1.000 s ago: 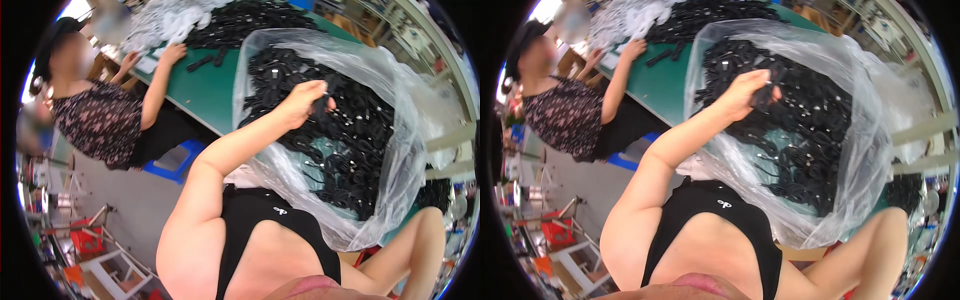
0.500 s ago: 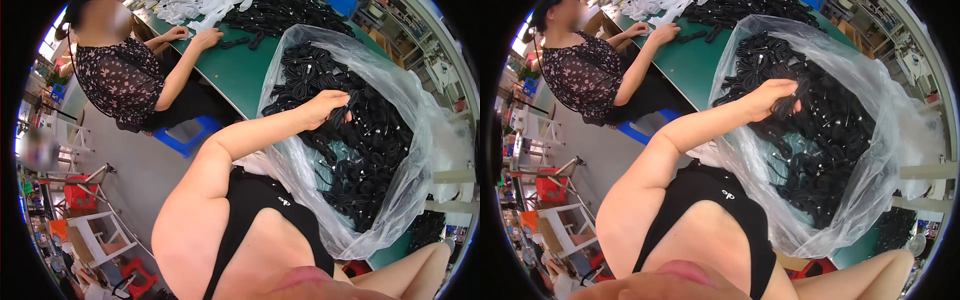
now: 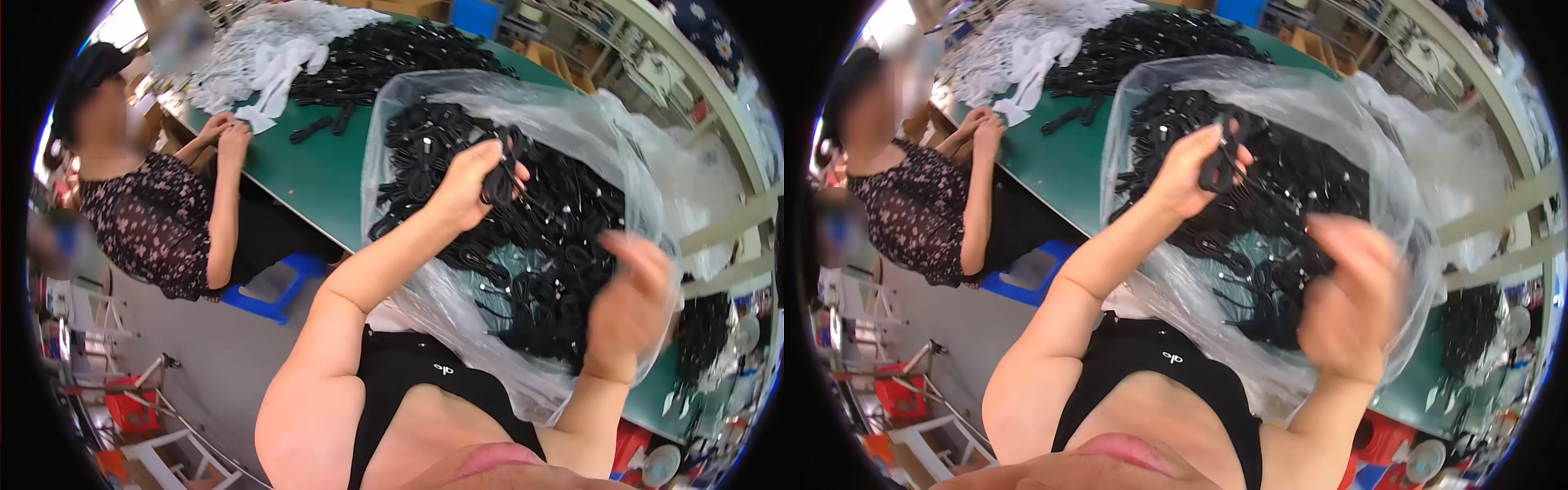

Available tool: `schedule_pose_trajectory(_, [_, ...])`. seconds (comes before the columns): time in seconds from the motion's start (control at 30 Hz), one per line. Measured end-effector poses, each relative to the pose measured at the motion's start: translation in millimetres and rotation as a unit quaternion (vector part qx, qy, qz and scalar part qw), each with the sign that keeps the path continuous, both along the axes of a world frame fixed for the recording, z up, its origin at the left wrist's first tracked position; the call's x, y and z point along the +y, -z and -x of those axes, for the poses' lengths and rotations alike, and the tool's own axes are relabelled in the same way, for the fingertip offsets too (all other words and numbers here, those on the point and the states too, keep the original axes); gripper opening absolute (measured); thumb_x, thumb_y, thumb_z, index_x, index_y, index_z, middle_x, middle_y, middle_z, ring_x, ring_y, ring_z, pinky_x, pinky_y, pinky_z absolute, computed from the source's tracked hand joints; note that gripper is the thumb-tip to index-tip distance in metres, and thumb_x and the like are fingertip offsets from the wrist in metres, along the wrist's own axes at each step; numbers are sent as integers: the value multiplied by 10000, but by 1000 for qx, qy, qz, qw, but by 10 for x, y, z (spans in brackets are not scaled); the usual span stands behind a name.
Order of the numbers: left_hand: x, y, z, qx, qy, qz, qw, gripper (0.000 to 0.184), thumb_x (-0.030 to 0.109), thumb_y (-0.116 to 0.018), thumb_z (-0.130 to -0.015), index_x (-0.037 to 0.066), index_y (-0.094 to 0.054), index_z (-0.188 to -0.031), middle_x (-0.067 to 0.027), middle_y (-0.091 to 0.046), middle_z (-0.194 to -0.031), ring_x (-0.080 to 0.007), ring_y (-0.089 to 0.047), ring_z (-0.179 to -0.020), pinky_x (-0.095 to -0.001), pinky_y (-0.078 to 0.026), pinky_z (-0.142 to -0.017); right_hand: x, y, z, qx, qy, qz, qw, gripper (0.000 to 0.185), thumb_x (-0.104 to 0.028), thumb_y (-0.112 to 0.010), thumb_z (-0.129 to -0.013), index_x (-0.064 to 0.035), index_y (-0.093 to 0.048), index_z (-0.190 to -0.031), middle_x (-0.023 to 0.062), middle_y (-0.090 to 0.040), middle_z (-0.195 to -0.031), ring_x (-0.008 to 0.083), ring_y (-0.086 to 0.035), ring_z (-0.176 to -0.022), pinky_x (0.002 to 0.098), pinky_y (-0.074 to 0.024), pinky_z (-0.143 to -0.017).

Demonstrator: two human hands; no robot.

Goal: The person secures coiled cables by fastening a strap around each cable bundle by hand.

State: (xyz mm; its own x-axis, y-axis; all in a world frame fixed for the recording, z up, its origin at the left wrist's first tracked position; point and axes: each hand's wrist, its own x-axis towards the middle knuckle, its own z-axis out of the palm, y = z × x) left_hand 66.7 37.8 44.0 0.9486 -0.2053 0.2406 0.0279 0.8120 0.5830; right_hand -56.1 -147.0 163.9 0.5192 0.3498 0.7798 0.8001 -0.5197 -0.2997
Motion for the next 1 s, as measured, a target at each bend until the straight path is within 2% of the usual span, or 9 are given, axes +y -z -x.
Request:
schedule_pose_trajectory(0.07, [-39,-33,72,-18,6,1,1000,359,269,-476,-922,35,-453,-1193,-187,-609,-924,-226,-618,-734,-324,-523,-637,135,697,-518,70,-4,21,997,187,-35,-625,-756,-6,-594,-939,142,-587,-945,306,-565,-862,346,-451,-745])
schedule_pose_trajectory(0.17, [-17,-47,80,-64,1,-8,998,380,269,-475,-924,32,-442,-1218,-197,-590,-1004,-227,-623,-783,-330,-533,-684,100,1061,-693,109,39,41,992,169,-122,-664,-760,-30,-611,-891,108,-596,-854,279,-567,-755,342,-455,-663])
schedule_pose_trajectory(0.23, [-43,46,5,-86,28,-4,996,338,240,-445,-938,34,-451,-1206,-205,-582,-1039,-237,-624,-860,-345,-531,-777,69,1098,-701,149,31,31,988,132,-98,-654,-771,-36,-614,-881,95,-598,-830,243,-569,-698,308,-459,-594])
schedule_pose_trajectory(0.33, [-131,160,-96,-73,36,-10,997,338,236,-467,-930,31,-452,-1197,-193,-589,-1025,-228,-619,-854,-334,-525,-761,72,1089,-716,176,41,-93,979,126,-64,-651,-772,-34,-614,-888,85,-599,-832,212,-572,-677,270,-457,-543])
schedule_pose_trajectory(0.43, [-237,234,-164,-42,48,-24,998,373,253,-517,-910,27,-433,-1195,-181,-602,-982,-210,-615,-821,-312,-514,-748,31,1093,-744,30,104,-124,986,133,-34,-652,-763,-29,-614,-890,78,-602,-840,198,-579,-691,256,-461,-529])
schedule_pose_trajectory(0.47, [-258,271,-163,-41,56,-29,997,390,255,-523,-906,23,-426,-1204,-180,-601,-984,-210,-614,-823,-312,-513,-753,17,1125,-780,21,100,-137,985,154,-45,-669,-745,-30,-614,-888,97,-605,-853,224,-582,-710,280,-479,-582])
schedule_pose_trajectory(0.6, [-355,446,-209,-55,84,-30,994,496,266,-592,-863,7,-393,-1237,-180,-589,-1006,-212,-609,-841,-311,-505,-777,-71,1341,-958,11,98,-40,994,139,-98,-684,-724,-46,-621,-836,77,-609,-790,267,-561,-696,337,-451,-597])
schedule_pose_trajectory(0.83, [-491,535,-204,-45,49,-101,993,678,314,-699,-776,11,-358,-1279,-106,-569,-1012,-175,-550,-880,-301,-456,-812,-131,1443,-925,76,104,-46,991,110,-93,-673,-709,-64,-569,-687,72,-556,-664,271,-545,-613,370,-436,-536])
schedule_pose_trajectory(1.0, [-500,658,-123,-25,70,-72,995,585,248,-691,-788,26,-399,-1243,-83,-568,-974,-178,-552,-912,-305,-451,-834,-54,1478,-880,105,77,-91,987,114,-57,-666,-726,-19,-561,-702,86,-530,-597,243,-526,-537,345,-411,-494])
